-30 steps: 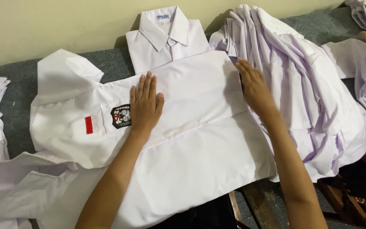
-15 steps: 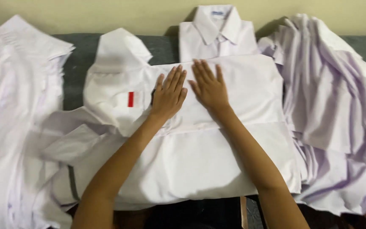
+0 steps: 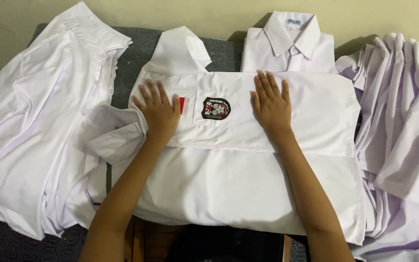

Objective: The person uses pink-handled scissors to trim loose threads from the collar of a white shirt. They then fold the shirt in half, smooth the fabric, and fold the sleeves inward to create a neat rectangular shape.

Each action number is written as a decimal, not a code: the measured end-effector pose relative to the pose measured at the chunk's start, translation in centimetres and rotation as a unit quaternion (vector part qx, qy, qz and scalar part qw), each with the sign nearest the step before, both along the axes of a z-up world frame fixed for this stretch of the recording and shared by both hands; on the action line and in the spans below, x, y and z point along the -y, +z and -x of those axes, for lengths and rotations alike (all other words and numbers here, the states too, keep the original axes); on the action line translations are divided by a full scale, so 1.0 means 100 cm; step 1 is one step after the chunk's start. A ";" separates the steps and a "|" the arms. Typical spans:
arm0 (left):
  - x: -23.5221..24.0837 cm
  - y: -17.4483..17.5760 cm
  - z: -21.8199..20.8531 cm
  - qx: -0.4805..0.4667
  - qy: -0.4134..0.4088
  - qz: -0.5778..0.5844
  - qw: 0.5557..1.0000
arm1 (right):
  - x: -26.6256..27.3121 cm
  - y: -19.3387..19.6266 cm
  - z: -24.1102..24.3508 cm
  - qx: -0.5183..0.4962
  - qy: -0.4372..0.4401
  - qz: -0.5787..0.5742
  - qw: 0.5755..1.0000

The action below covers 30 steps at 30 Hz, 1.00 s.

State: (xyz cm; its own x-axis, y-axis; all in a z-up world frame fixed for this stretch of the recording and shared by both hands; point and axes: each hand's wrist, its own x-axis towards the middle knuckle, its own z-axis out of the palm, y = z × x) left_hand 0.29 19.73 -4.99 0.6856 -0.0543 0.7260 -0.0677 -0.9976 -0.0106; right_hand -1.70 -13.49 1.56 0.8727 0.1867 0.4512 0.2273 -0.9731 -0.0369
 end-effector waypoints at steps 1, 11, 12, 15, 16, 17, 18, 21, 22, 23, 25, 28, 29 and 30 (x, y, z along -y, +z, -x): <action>-0.001 0.001 -0.001 -0.051 0.030 0.024 0.998 | -0.002 0.002 0.001 -0.014 -0.011 -0.005 1.000; 0.031 0.015 -0.079 -0.084 0.091 0.064 0.990 | -0.010 -0.010 -0.042 0.073 0.012 0.003 0.997; 0.040 0.028 -0.075 -0.084 0.093 0.063 0.990 | -0.022 -0.007 -0.054 0.073 0.014 0.002 0.997; 0.061 0.056 -0.058 -0.274 0.061 0.139 0.950 | -0.059 -0.003 -0.099 0.039 0.152 -0.249 0.956; 0.066 0.058 -0.048 -0.278 0.069 0.141 0.948 | -0.069 -0.010 -0.119 -0.023 0.153 -0.285 0.946; 0.071 0.058 -0.038 -0.283 0.076 0.142 0.945 | -0.079 -0.017 -0.138 -0.086 0.152 -0.320 0.931; 0.071 0.052 -0.032 -0.282 0.078 0.143 0.945 | -0.082 -0.032 -0.162 -0.085 0.154 -0.320 0.931; 0.074 0.038 -0.026 -0.138 0.090 0.093 0.982 | -0.095 -0.051 -0.213 -0.165 0.095 -0.305 0.933; 0.074 0.036 -0.028 -0.127 0.085 0.094 0.984 | -0.101 -0.042 -0.216 -0.227 0.107 -0.366 0.896; 0.073 0.034 -0.030 -0.116 0.080 0.095 0.985 | -0.108 -0.033 -0.219 -0.288 0.117 -0.425 0.850; 0.072 0.038 -0.028 -0.148 0.074 0.107 0.980 | -0.108 -0.027 -0.225 -0.293 0.129 -0.462 0.827; 0.073 0.046 -0.025 -0.194 0.068 0.121 0.971 | -0.100 -0.008 -0.231 -0.300 0.145 -0.526 0.782; 0.072 0.051 -0.024 -0.202 0.067 0.121 0.970 | -0.098 0.001 -0.233 -0.296 0.149 -0.556 0.762; 0.072 0.050 -0.025 -0.205 0.069 0.121 0.969 | -0.101 0.015 -0.226 -0.300 0.149 -0.555 0.761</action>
State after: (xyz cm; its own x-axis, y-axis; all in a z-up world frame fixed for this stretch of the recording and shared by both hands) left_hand 2.76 12.55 -0.02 0.9071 0.1970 0.3719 0.1181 -0.9673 0.2244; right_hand 20.88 -3.34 3.10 0.9776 0.2099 0.0124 0.0500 -0.1746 -0.9834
